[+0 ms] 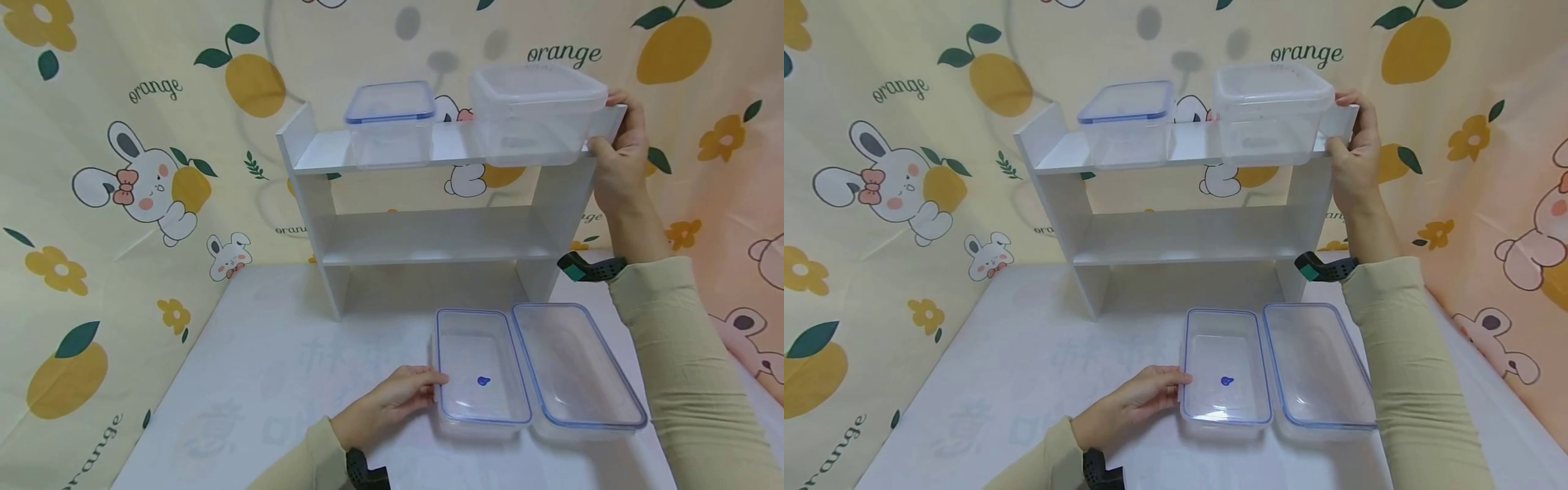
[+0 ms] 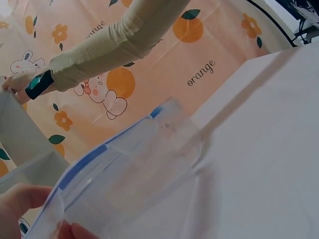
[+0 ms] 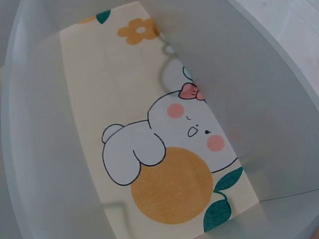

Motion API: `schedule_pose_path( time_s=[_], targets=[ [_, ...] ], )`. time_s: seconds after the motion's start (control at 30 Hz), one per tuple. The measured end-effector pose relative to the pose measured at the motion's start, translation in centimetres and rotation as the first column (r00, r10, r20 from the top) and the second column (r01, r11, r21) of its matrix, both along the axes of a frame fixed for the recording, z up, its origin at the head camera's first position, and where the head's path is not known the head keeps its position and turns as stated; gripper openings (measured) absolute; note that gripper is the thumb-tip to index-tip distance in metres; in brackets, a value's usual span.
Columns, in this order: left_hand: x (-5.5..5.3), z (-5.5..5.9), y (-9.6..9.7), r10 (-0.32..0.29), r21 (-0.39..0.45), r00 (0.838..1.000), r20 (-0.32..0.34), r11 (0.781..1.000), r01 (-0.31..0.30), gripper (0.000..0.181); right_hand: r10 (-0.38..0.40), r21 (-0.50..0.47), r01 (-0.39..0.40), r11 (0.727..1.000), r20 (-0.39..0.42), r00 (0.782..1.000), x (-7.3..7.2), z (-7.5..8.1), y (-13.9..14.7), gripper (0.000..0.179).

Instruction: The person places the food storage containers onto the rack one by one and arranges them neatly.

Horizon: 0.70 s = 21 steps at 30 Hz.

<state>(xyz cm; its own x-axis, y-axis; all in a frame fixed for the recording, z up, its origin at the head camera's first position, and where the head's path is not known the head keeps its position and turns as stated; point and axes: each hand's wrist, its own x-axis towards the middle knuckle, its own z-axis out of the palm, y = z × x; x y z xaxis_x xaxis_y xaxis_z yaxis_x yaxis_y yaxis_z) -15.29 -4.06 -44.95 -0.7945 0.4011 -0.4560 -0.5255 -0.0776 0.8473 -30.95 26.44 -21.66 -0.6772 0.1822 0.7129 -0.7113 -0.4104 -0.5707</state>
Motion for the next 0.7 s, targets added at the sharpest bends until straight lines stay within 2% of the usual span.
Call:
schedule_pose_path(
  time_s=[0.13, 0.23, 0.37, 0.47, 0.57, 0.7],
  targets=[
    [-0.1, 0.2, 0.0, -0.01, 0.029, 1.0, -0.007, 1.0, 0.01, 0.025, 0.019, -0.011, -0.019, 1.0, -0.01, 1.0, -0.1, 0.0, 0.1, 0.042],
    [-0.1, 0.3, -0.2, -0.015, 0.047, 1.0, -0.013, 0.999, 0.015, 0.016, 0.023, -0.011, -0.023, 1.0, -0.009, 1.0, -0.1, 0.0, 0.1, 0.042],
    [-0.2, 0.6, -0.4, -0.025, 0.057, 0.999, -0.03, 0.998, 0.026, 0.005, 0.01, -0.001, -0.01, 1.0, -0.015, 1.0, -0.1, 0.0, 0.1, 0.042],
    [-0.3, 0.8, -0.6, -0.027, 0.069, 0.999, -0.04, 0.997, 0.03, 0.003, -0.023, 0.032, 0.025, 0.999, -0.047, 0.999, -0.2, -0.1, 0.1, 0.043],
    [-0.4, 1.1, -0.8, -0.03, 0.068, 0.998, -0.051, 0.997, 0.034, 0.007, -0.047, 0.05, 0.051, 0.997, -0.07, 0.996, -0.4, -0.2, 0.1, 0.044],
    [-0.6, 1.6, -0.9, -0.031, 0.036, 0.997, -0.069, 0.999, 0.033, 0.024, -0.048, 0.036, 0.05, 0.998, -0.063, 0.997, -0.4, -0.2, 0.0, 0.044]
  ],
)
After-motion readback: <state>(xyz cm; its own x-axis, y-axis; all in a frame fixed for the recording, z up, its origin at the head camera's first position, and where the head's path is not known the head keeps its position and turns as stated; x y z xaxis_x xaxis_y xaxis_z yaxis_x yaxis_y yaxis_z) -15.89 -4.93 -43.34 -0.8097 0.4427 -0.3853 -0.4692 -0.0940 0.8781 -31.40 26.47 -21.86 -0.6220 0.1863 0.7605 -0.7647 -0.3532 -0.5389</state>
